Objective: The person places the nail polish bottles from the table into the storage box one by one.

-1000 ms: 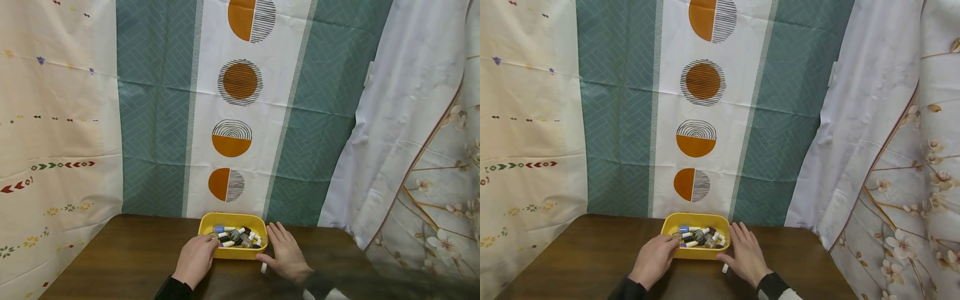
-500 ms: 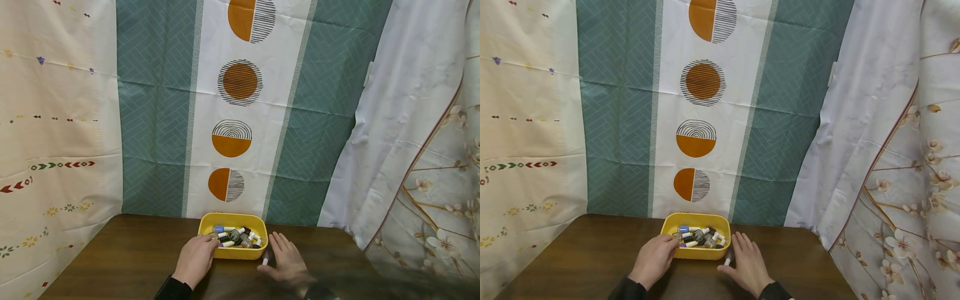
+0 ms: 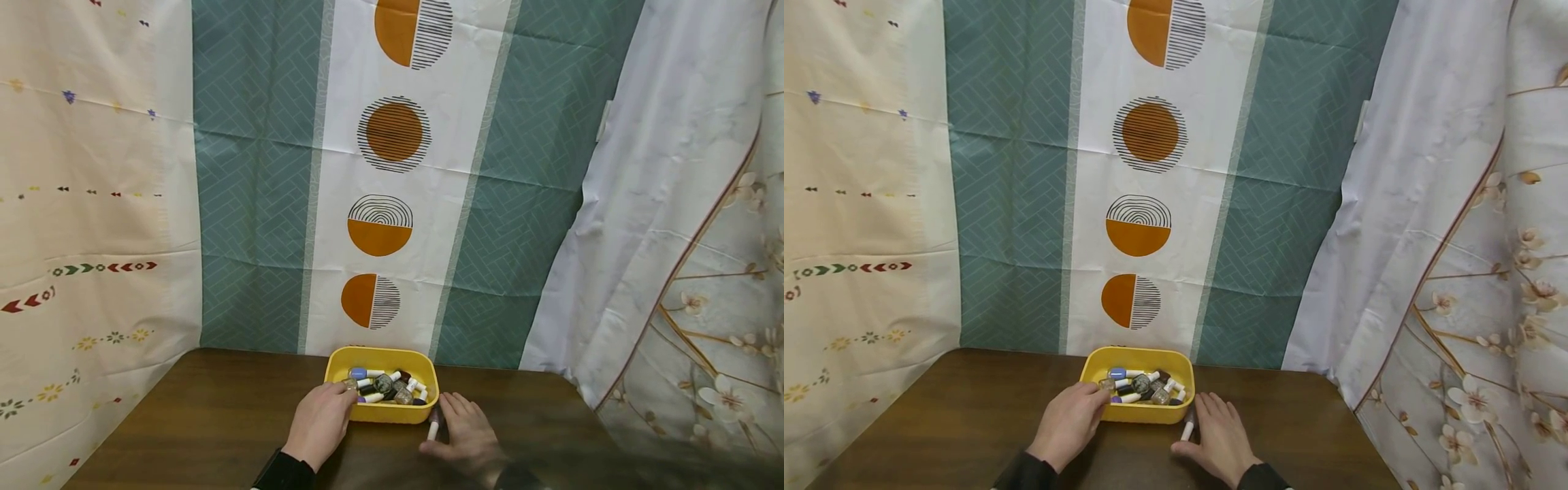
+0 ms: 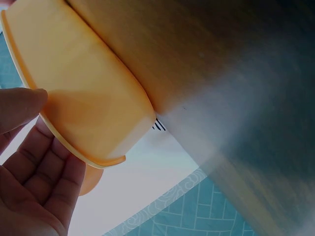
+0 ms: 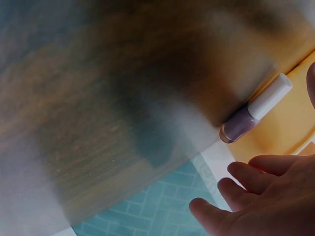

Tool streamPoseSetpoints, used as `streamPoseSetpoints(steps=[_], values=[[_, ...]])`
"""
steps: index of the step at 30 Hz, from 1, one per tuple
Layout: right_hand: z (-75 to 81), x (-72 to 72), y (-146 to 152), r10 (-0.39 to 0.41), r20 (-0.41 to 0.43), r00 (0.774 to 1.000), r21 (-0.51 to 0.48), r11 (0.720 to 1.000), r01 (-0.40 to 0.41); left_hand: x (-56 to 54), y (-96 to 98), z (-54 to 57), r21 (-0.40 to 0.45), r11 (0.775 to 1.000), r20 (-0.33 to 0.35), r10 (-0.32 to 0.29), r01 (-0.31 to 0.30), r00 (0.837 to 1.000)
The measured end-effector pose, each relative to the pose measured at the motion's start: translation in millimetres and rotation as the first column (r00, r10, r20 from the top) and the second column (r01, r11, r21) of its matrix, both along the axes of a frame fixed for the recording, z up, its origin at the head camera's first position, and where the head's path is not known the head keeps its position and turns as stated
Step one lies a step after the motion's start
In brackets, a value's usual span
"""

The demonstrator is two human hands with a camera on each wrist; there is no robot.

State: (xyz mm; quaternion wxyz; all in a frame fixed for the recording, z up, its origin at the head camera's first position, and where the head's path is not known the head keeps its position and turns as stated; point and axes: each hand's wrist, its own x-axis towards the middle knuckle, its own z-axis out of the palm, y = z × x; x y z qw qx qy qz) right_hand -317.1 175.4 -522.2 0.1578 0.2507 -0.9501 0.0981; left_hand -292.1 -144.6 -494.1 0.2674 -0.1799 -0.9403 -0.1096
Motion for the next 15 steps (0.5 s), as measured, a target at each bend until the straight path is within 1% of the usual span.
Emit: streamPoseSetpoints(steps=[6, 15], values=[[-2.3, 0.5, 1.9, 0.012, -0.032, 0.999, 0.019, 1.0, -0.012, 0.8, 0.8, 1.5, 0.007, 1.0, -0.007, -0.002, 0.002, 1.0], [-7.4, -4.3, 5.6, 0.03, -0.084, 0.996, 0.046, 0.999, -0.026, 0.8, 0.3, 0.4, 0.008, 1.0, -0.012, -0.006, 0.006, 1.0]])
